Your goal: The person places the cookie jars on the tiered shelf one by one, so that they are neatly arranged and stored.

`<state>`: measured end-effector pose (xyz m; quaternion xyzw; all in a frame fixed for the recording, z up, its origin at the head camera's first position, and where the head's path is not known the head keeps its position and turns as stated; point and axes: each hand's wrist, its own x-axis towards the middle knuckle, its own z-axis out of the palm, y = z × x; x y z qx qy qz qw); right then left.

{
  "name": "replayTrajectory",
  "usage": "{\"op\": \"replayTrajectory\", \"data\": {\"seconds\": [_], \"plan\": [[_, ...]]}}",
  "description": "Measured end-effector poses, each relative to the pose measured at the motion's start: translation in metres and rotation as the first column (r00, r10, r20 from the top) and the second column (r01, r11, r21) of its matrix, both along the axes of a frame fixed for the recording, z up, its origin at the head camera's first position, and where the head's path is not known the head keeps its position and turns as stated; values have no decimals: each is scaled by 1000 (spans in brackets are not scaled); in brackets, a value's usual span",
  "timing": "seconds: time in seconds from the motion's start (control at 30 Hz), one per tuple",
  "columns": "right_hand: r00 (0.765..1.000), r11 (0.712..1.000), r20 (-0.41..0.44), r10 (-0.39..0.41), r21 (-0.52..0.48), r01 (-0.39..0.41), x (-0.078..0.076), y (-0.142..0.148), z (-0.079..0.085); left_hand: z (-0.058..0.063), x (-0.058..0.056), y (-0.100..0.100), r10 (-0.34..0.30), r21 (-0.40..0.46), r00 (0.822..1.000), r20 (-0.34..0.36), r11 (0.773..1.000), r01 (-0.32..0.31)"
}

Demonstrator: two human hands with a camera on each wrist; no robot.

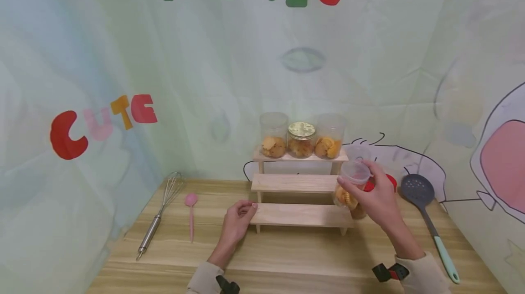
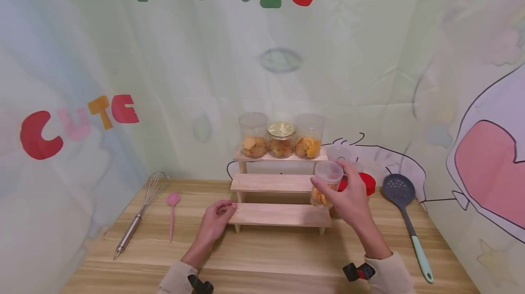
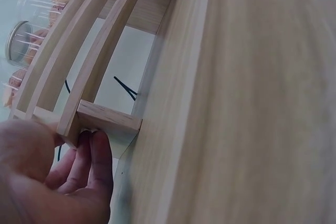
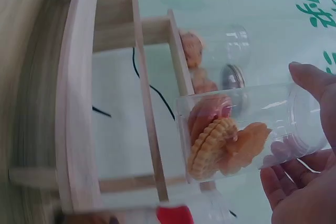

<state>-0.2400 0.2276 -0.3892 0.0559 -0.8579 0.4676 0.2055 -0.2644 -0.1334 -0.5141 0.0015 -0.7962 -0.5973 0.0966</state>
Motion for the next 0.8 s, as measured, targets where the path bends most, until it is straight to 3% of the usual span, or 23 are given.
{"op": "replayTrajectory", "data": {"seconds": [0.17, 0.33, 0.8], "plan": [[996, 996, 26, 82, -29, -81, -18, -27, -3, 1, 0, 0, 0, 0, 1000, -1, 1000, 0], [990, 985, -3, 143, -101, -143, -33, -53, -8, 1, 1, -1, -3, -11, 1000, -2, 1000, 3], [976, 967, -80, 204, -138, -213, -66, -119, -10, -1, -1, -1, -2, -20, 1000, 4, 1000, 2]]}}
